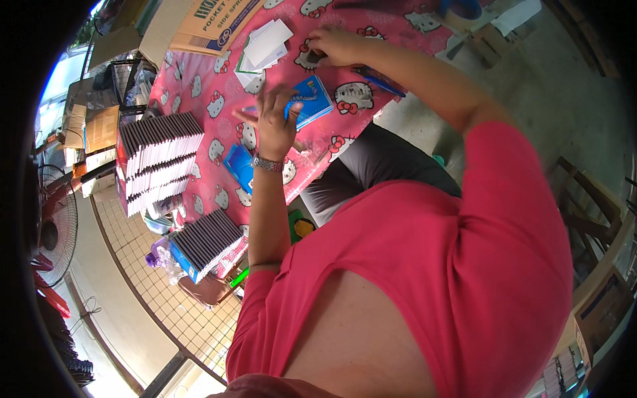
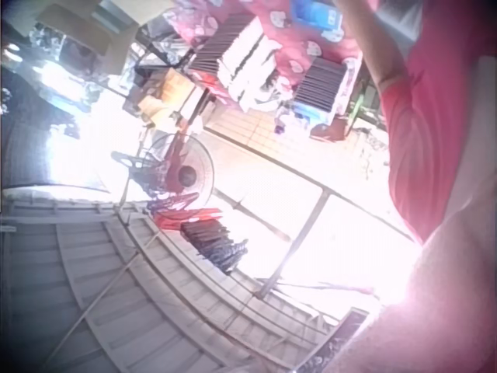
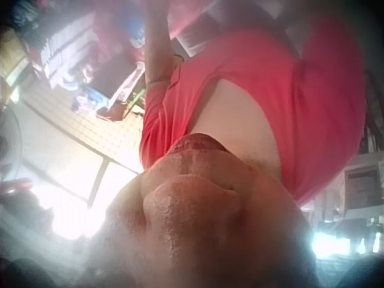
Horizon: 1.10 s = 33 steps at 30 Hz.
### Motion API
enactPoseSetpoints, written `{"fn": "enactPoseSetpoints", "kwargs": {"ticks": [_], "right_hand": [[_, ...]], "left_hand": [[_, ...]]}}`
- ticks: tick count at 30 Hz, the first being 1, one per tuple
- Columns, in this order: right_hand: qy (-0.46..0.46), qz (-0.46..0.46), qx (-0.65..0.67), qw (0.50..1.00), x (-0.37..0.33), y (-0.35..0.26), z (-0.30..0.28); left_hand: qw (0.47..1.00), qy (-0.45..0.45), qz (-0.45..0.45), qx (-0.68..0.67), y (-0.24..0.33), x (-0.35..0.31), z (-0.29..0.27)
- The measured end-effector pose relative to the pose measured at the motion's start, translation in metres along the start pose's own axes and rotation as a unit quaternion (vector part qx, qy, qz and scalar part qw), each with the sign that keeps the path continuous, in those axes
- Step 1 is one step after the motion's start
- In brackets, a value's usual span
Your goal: The person assembles blue notepads by hand, inserting paper sheets and a cover into a binding spiral and stacking the finished products on a table.
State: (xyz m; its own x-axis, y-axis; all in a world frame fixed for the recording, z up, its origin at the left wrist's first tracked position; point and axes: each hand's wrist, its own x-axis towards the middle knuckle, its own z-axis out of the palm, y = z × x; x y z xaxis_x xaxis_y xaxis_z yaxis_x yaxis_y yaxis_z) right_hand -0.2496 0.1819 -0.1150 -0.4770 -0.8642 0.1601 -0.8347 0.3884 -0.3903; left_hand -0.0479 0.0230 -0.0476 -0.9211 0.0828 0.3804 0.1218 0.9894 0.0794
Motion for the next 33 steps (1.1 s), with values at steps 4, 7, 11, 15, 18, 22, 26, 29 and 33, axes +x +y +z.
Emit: {"fn": "enactPoseSetpoints", "kwargs": {"ticks": [4,7,11,15,18,22,26,29,33], "right_hand": [[0.032,-0.035,-0.054,0.997,-0.004,-0.009,0.004],[-0.059,0.012,0.21,0.976,-0.002,-0.015,-0.026],[-0.185,0.029,0.49,0.851,-0.019,-0.052,-0.048],[-0.163,0.003,0.464,0.87,-0.029,-0.057,-0.047],[-0.155,0.017,0.567,0.809,-0.036,-0.069,-0.057],[-0.141,0.029,0.702,0.697,-0.039,-0.071,-0.056],[-0.176,0.045,0.325,0.928,-0.026,-0.053,-0.05],[-0.124,-0.041,0.75,0.648,-0.035,-0.062,-0.05],[-0.161,0.021,0.385,0.908,-0.017,-0.058,-0.055]], "left_hand": [[0.999,0.017,-0.041,-0.027,-0.012,-0.006,0.003],[0.995,0.011,-0.035,-0.09,-0.013,-0.005,0.004],[0.994,0.021,-0.03,-0.099,-0.007,-0.008,0.007],[0.995,0.017,-0.017,-0.1,-0.008,-0.002,0.005],[0.991,0.015,-0.03,-0.128,-0.008,-0.004,0.009],[0.99,0.01,-0.027,-0.138,-0.012,-0.002,0.01],[0.989,0.009,-0.029,-0.142,-0.006,0.003,0.009],[0.989,0.014,-0.039,-0.145,-0.009,0.002,0.007],[0.985,0.027,-0.043,-0.166,-0.016,0.001,0.01]]}}
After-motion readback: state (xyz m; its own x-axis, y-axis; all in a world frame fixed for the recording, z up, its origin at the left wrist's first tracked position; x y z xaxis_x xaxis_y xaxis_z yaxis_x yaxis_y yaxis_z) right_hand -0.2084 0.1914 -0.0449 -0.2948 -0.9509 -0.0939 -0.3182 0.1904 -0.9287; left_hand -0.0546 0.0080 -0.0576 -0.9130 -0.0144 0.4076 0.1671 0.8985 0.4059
